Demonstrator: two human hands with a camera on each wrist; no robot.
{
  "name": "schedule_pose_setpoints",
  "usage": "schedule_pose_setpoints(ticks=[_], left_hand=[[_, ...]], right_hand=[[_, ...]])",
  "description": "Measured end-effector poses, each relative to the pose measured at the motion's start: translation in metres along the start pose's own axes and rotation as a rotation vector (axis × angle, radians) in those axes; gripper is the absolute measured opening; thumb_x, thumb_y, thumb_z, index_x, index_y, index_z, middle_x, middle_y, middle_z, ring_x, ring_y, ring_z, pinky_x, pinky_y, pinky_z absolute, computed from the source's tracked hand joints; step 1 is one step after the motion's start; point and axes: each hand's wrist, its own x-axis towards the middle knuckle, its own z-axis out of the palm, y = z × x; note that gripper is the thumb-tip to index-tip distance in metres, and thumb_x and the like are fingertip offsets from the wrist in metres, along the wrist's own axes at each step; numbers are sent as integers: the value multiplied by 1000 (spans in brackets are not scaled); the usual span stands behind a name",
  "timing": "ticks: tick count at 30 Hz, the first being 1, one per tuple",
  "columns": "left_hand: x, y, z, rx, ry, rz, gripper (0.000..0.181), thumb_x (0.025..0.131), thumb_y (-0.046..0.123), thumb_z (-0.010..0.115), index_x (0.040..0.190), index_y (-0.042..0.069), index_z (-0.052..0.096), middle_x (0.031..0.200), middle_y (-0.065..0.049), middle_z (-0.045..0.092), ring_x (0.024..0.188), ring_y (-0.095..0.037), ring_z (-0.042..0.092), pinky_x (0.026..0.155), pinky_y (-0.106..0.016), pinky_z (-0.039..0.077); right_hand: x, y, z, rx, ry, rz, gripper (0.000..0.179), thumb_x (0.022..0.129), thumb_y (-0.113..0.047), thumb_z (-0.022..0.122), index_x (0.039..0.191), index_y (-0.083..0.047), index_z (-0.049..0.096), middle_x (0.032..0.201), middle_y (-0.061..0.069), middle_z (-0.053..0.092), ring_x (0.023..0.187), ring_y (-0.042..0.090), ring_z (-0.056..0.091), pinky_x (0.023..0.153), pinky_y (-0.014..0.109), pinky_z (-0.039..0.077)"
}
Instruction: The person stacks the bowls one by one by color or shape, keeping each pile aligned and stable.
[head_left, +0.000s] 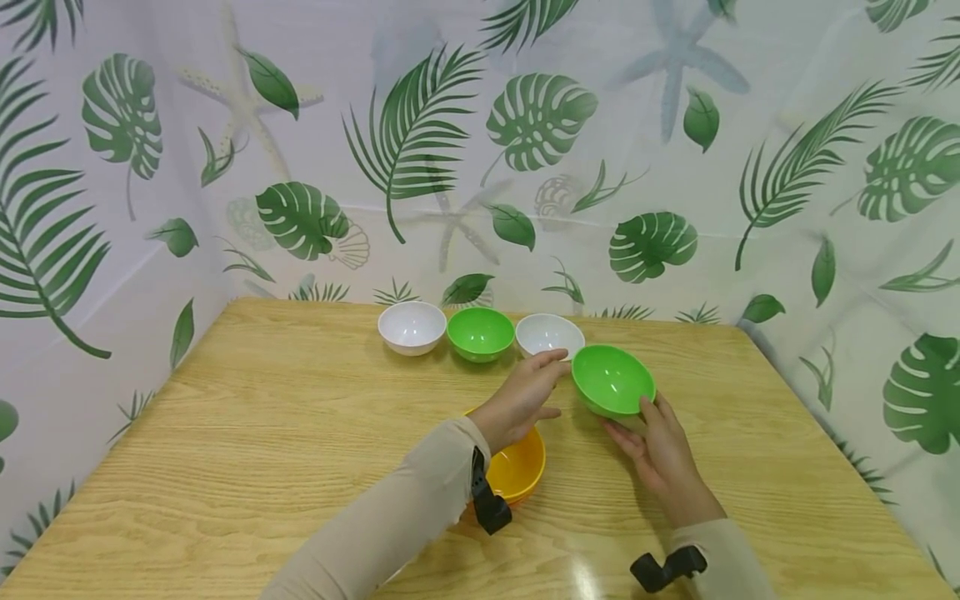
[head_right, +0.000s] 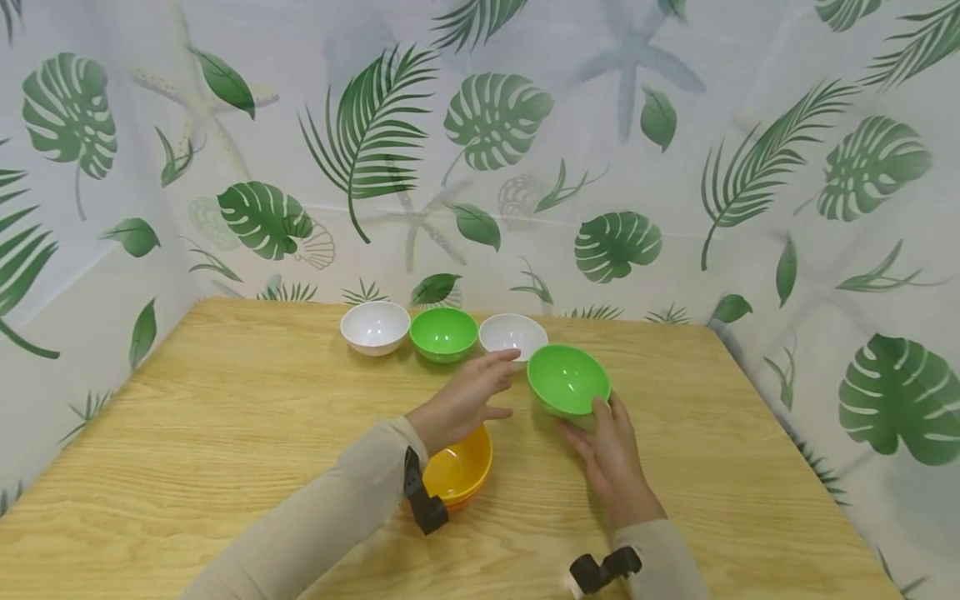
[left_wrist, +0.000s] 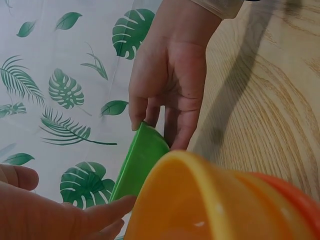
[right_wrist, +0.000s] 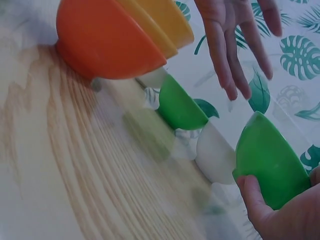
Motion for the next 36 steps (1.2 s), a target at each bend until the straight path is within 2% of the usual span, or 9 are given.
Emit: schedule_pose_setpoints(ticks=[8,16,20,29,36], left_hand=[[0,0,-1,-30,2,-6,50,102,22,42,149,7,32,153,-18,27,142,-36,23,106,-58,35],[-1,3,-4,-43,16,-7,53,102,22,41,151,9,26,154,-19,23,141,-37,23,105,-57,36],[0,4,-5,-56,22,-7,57,101,22,44,152,9,23,155,-19,21,141,-38,23,101,-57,41],[3,4,-3,-72,14,-18,60,100,21,47,153,8,21,151,-19,30,137,-36,33,91,-54,51],[5,3,-3,-62,10,-38,54,102,13,40,152,10,23,145,-20,37,130,-35,44,88,-53,52]], right_hand=[[-12,-6,13,-29,-54,-49,57,106,-34,27,156,-20,3,137,4,27,98,13,64,100,29,46],[-21,-10,24,-38,-104,-73,60,105,-37,30,155,-18,4,139,5,25,99,12,65,98,29,47],[-25,-13,29,-48,-125,-82,60,105,-37,31,155,-17,5,138,6,26,100,13,64,98,29,47],[-31,-13,32,-34,-142,-68,59,105,-38,30,156,-20,6,140,7,25,100,14,65,98,30,47],[-34,-11,33,-28,-144,-69,60,105,-37,30,155,-17,4,144,9,21,101,15,64,99,31,47]])
